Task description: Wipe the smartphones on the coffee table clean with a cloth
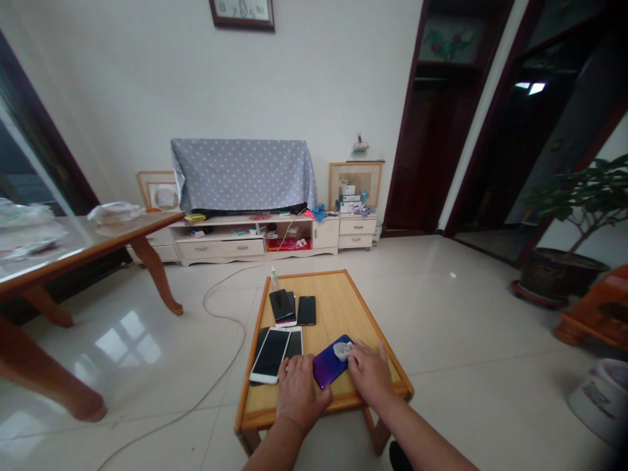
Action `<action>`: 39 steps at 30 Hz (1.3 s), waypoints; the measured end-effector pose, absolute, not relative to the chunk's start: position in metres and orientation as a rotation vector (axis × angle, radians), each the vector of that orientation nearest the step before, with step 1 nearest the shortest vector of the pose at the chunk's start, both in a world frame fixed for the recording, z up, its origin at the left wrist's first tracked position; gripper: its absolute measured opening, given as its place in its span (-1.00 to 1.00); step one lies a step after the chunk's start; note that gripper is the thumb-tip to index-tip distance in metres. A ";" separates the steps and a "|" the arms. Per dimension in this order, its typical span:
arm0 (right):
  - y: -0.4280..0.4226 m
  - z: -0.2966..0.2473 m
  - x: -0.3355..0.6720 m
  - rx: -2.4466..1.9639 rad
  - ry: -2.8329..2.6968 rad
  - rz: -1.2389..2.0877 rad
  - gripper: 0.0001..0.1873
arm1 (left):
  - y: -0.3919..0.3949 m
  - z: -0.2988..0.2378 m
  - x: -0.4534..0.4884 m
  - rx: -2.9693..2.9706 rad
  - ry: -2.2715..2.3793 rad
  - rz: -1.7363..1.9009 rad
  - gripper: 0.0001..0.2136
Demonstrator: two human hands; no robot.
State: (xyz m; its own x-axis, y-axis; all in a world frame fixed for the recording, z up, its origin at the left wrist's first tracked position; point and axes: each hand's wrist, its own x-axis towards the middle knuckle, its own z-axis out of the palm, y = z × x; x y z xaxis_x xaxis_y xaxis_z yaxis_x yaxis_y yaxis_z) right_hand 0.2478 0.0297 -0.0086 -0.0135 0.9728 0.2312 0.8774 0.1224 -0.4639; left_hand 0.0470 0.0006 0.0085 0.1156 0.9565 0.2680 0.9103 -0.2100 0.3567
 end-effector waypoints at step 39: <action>0.046 -0.011 0.258 -1.784 -1.551 0.503 -0.81 | 0.001 0.018 0.062 2.357 1.972 0.533 -0.58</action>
State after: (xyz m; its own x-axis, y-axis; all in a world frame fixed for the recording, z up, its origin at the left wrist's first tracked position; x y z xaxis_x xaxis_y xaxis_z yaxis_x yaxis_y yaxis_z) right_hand 0.2584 0.0455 -0.0107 0.2040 0.9663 0.1569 0.6904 -0.0284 -0.7229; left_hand 0.0616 0.0008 0.0183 0.1423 0.9594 0.2434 0.9515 -0.2003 0.2334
